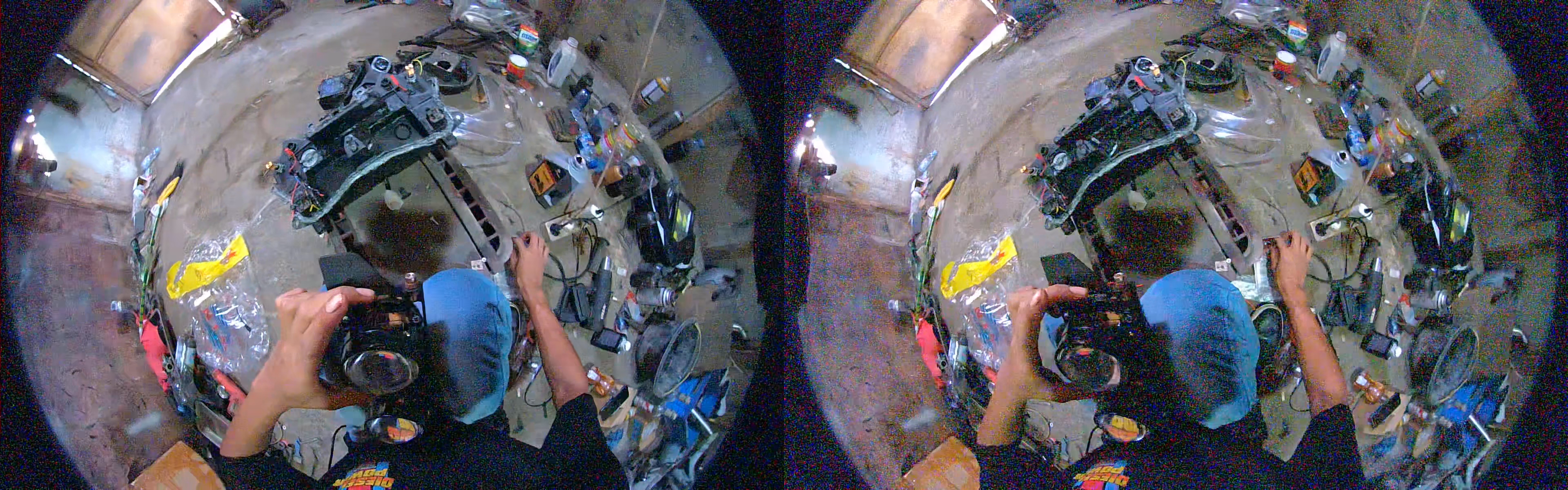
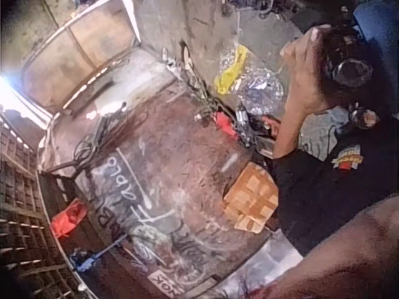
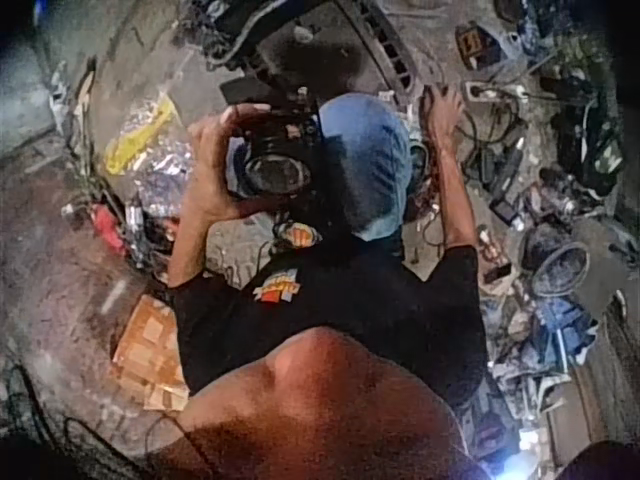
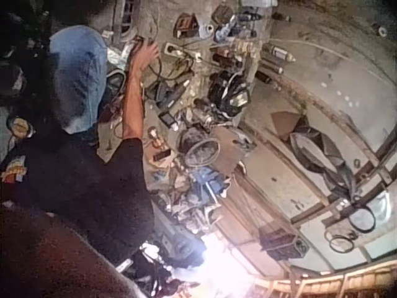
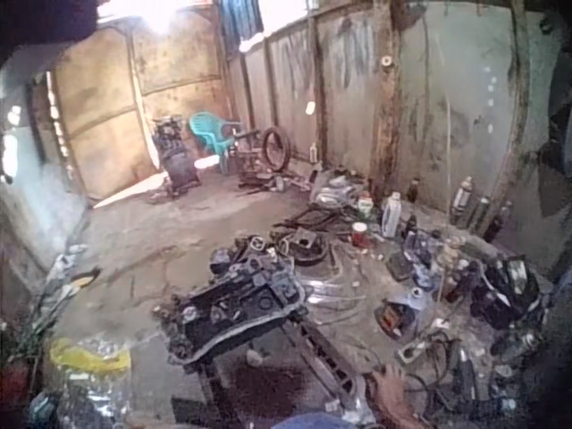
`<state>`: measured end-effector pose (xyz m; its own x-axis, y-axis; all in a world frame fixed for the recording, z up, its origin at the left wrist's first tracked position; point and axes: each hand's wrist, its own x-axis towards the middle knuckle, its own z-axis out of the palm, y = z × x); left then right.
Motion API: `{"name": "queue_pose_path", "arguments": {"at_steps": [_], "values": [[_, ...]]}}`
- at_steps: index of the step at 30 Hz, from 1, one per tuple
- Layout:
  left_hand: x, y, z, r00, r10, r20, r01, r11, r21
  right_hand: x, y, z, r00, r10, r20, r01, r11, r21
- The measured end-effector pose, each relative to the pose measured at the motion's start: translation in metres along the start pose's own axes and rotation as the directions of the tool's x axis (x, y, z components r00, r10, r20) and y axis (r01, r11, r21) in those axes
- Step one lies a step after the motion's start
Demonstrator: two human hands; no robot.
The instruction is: Repairing or modifying a motorcycle headlight assembly by connecting wires and assembling parts.
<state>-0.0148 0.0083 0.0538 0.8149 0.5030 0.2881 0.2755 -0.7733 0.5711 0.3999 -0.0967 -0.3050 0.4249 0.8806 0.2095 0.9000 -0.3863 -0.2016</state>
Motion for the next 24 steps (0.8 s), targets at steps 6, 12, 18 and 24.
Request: {"name": "queue_pose_path", "arguments": {"at_steps": [6, 12, 18, 24], "values": [[-0.011, -0.007, 0.0, 0.999, 0.01, -0.046, -0.011, 1.0, -0.006, 0.002, 0.002, 0.001, 1.0, 0.007, -0.018, -0.007, 1.0, -0.007], [-0.033, -0.018, 0.01, 0.993, 0.054, -0.106, -0.047, 0.997, 0.066, 0.001, 0.009, 0.006, 1.0, -0.005, -0.024, 0.005, 1.0, 0.015], [-0.034, -0.058, 0.019, 0.952, -0.304, 0.045, 0.303, 0.906, -0.295, 0.005, 0.004, 0.002, 1.0, -0.004, -0.008, 0.004, 1.0, -0.014], [-0.065, -0.035, 0.023, 0.856, -0.246, -0.455, 0.168, 0.964, -0.204, -0.001, -0.008, -0.062, 0.979, 0.143, -0.144, -0.119, 0.98, 0.16]]}}
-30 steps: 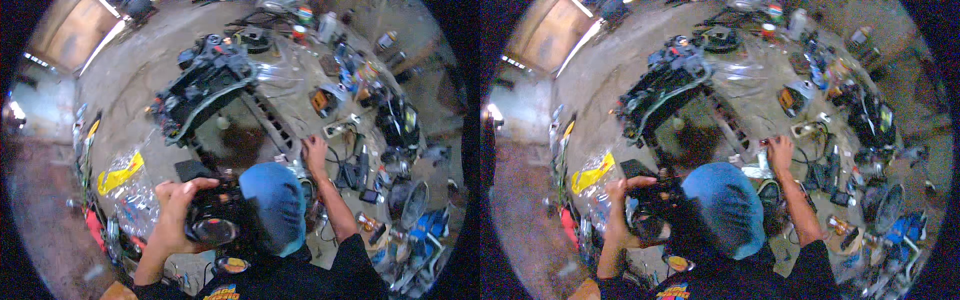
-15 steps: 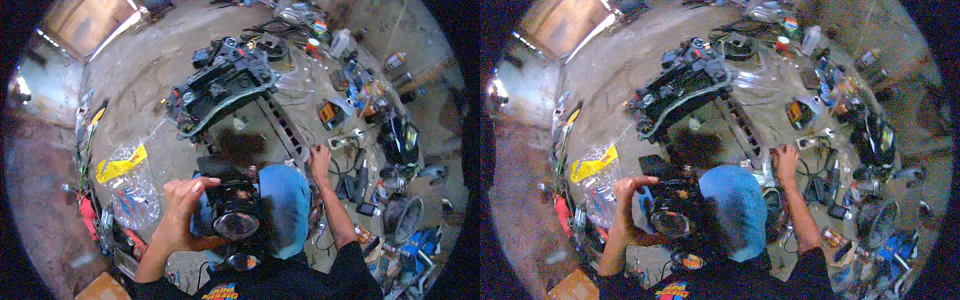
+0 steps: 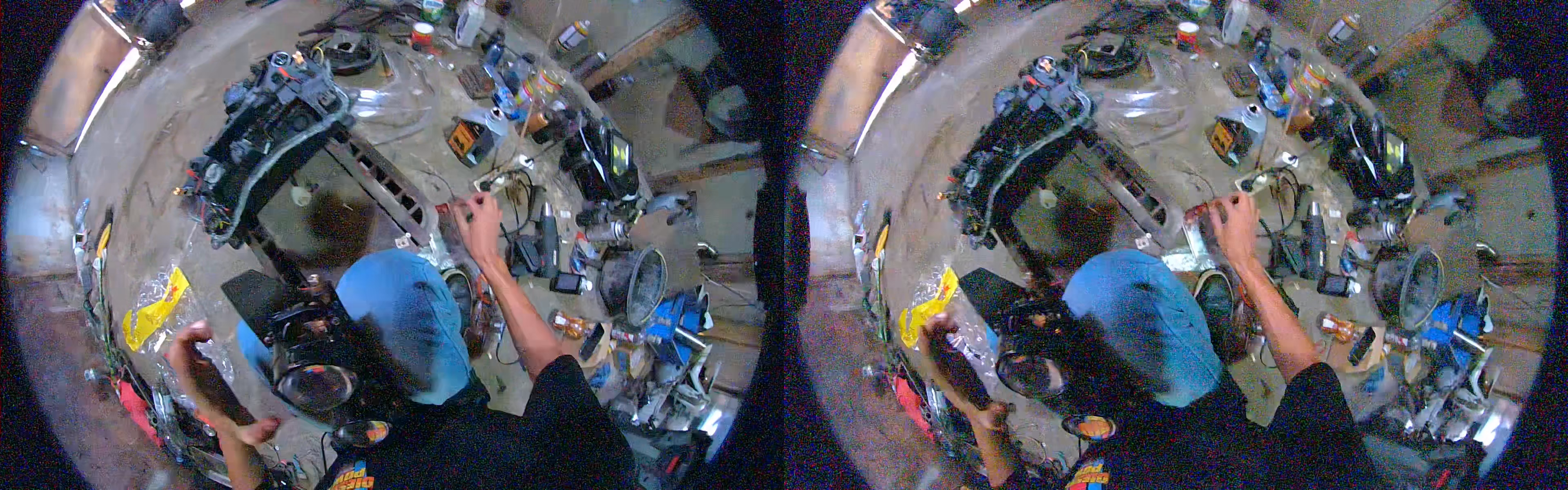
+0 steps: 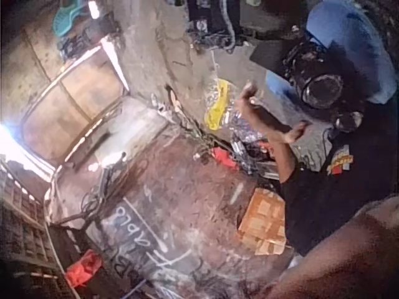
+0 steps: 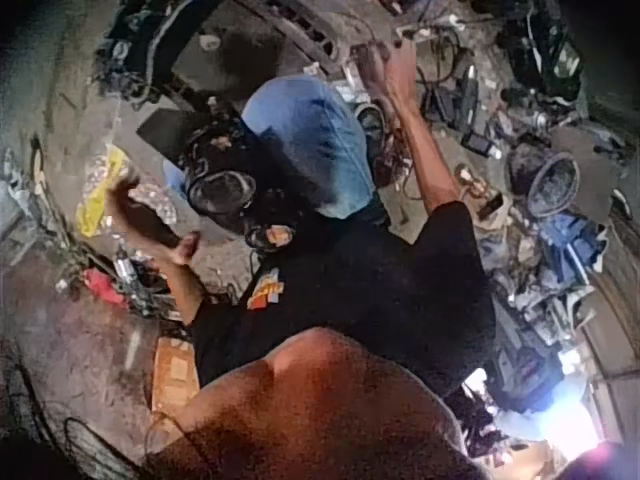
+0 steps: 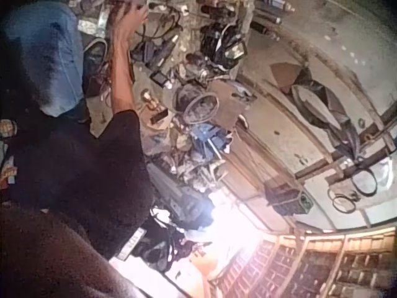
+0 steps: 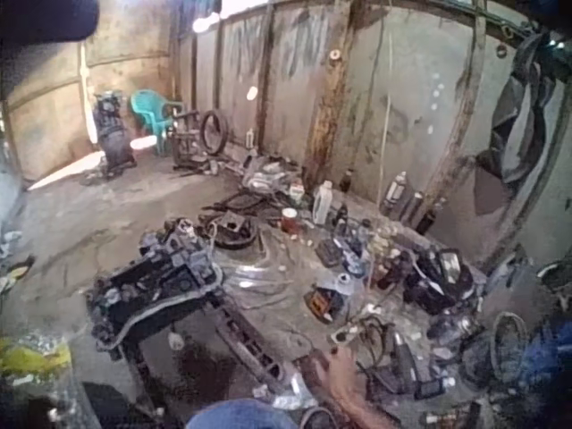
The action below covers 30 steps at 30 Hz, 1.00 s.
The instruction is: Repairing or modifying a motorcycle headlight assembly by connecting wires and assembling parts.
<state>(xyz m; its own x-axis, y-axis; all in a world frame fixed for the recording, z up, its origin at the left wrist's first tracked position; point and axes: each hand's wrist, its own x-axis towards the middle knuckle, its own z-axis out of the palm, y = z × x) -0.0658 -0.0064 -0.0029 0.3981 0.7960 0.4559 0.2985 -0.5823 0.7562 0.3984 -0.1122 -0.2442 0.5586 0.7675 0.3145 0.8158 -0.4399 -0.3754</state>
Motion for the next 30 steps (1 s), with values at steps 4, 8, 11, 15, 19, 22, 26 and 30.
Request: {"name": "queue_pose_path", "arguments": {"at_steps": [4, 8, 11, 15, 19, 22, 26, 30], "values": [[0.005, -0.009, 0.001, 0.953, -0.056, -0.299, 0.036, 0.997, -0.072, -0.027, 0.001, -0.013, 0.961, 0.179, -0.209, -0.12, 0.956, 0.268], [-0.003, -0.011, -0.006, 0.93, -0.059, -0.362, 0.013, 0.992, -0.129, -0.056, 0.018, 0.012, 0.958, 0.122, 0.261, -0.047, 0.959, -0.278], [-0.034, -0.004, -0.02, 0.929, -0.082, -0.36, -0.064, 0.925, -0.375, -0.069, 0.029, 0.022, 0.997, 0.073, -0.02, -0.075, 0.988, -0.136], [-0.12, 0.009, -0.01, 0.83, -0.412, -0.377, 0.236, 0.871, -0.431, -0.069, 0.025, 0.027, 0.976, 0.032, 0.215, 0.009, 0.982, -0.187], [-0.193, 0.032, 0.007, 0.973, -0.101, 0.207, 0.157, 0.95, -0.272, -0.066, 0.02, 0.029, 0.994, 0.003, 0.111, 0.014, 0.989, -0.146], [-0.219, 0.065, 0.025, 0.737, -0.43, 0.522, 0.448, 0.889, 0.099, -0.066, 0.019, 0.031, 0.975, 0.007, 0.224, 0.031, 0.986, -0.165], [-0.214, 0.078, 0.056, 0.507, -0.624, 0.595, 0.601, 0.751, 0.275, -0.067, 0.015, 0.035, 0.965, 0.087, 0.248, -0.046, 0.985, -0.165], [-0.197, 0.079, 0.067, 0.497, -0.568, 0.656, 0.459, 0.814, 0.356, -0.066, 0.012, 0.035, 0.986, 0.053, 0.16, -0.02, 0.979, -0.201]]}}
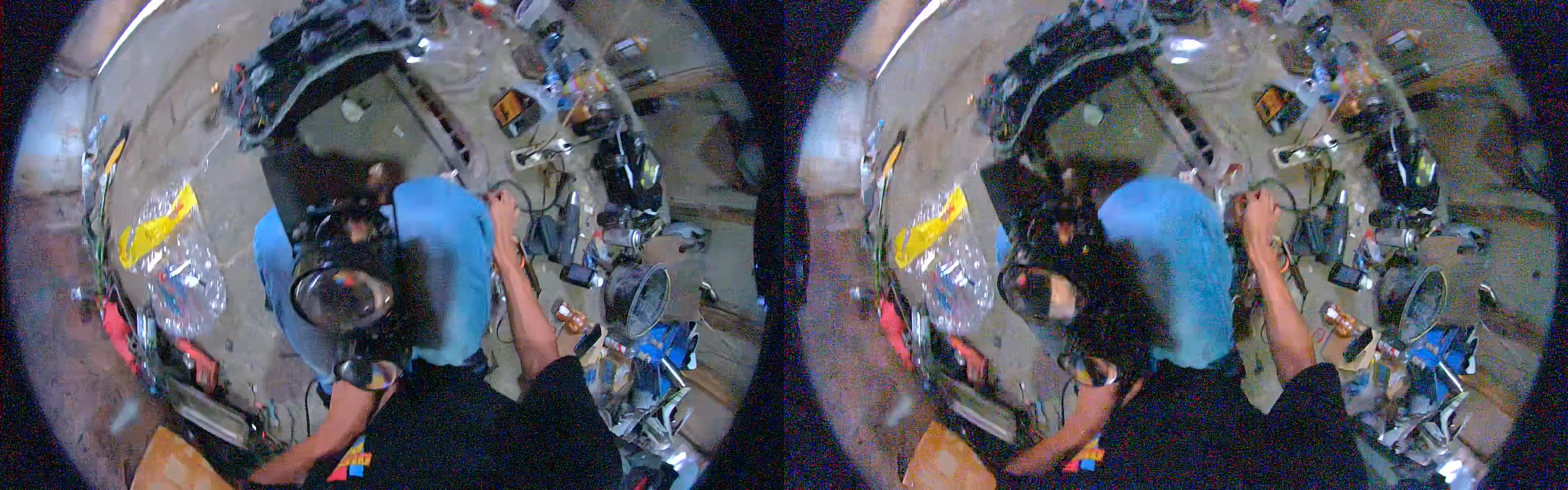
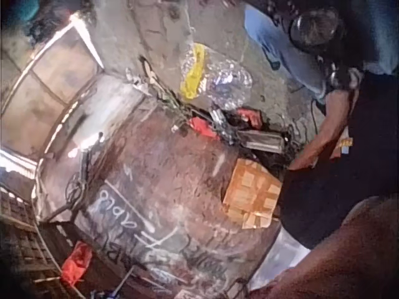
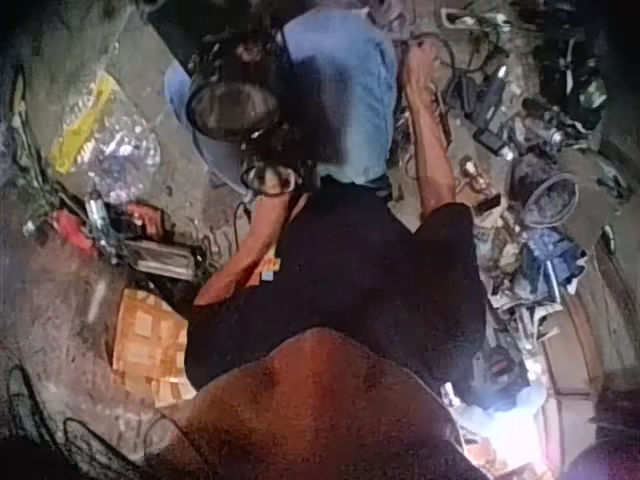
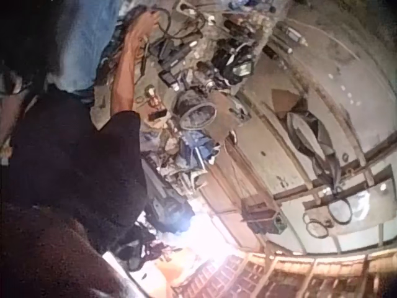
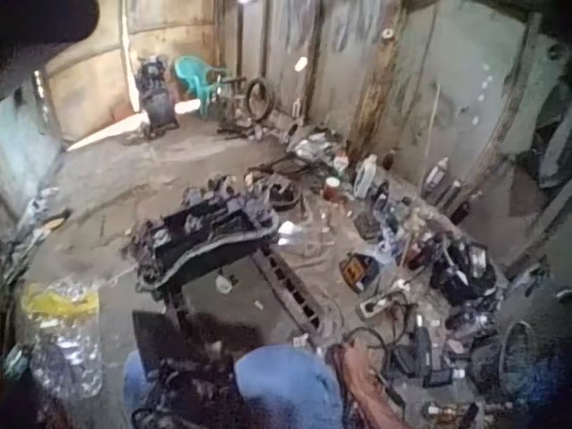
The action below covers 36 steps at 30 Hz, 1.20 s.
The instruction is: Repairing or modifying a motorcycle headlight assembly by connecting wires and assembling parts.
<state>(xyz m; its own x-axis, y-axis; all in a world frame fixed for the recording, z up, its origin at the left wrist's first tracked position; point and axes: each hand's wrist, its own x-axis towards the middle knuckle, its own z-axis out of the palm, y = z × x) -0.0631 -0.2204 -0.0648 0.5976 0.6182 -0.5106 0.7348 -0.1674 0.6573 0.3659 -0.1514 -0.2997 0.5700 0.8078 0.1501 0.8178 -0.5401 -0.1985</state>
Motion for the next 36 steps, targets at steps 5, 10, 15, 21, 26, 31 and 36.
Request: {"name": "queue_pose_path", "arguments": {"at_steps": [5, 10, 15, 21, 26, 31, 36], "values": [[-0.004, -0.007, -0.054, 0.941, 0.176, 0.288, -0.09, 0.953, -0.289, 0.008, -0.007, -0.03, 0.977, 0.196, 0.085, -0.213, 0.933, 0.291], [-0.004, -0.017, -0.13, 0.902, 0.429, 0.036, -0.365, 0.806, -0.466, 0.023, -0.037, -0.138, 0.953, 0.277, -0.127, -0.142, 0.772, 0.62], [0.011, 0.008, -0.185, 0.777, 0.042, -0.629, -0.542, 0.553, -0.633, 0.045, -0.097, -0.276, 0.966, 0.177, -0.19, 0.019, 0.683, 0.731], [0.079, 0.046, -0.231, 0.552, 0.379, -0.743, -0.715, 0.674, -0.187, 0.024, -0.182, -0.37, 0.932, -0.337, -0.133, 0.347, 0.724, 0.595], [0.119, 0.072, -0.251, 0.471, 0.707, -0.527, -0.619, 0.691, 0.373, 0.034, -0.216, -0.376, 0.779, -0.617, -0.11, 0.579, 0.641, 0.504], [0.136, 0.079, -0.264, 0.547, 0.736, -0.399, -0.695, 0.665, 0.273, 0.045, -0.227, -0.371, 0.751, -0.656, -0.076, 0.606, 0.638, 0.475], [0.121, 0.076, -0.262, 0.488, 0.789, -0.373, -0.744, 0.599, 0.294, 0.052, -0.235, -0.371, 0.725, -0.688, -0.033, 0.631, 0.644, 0.432]]}}
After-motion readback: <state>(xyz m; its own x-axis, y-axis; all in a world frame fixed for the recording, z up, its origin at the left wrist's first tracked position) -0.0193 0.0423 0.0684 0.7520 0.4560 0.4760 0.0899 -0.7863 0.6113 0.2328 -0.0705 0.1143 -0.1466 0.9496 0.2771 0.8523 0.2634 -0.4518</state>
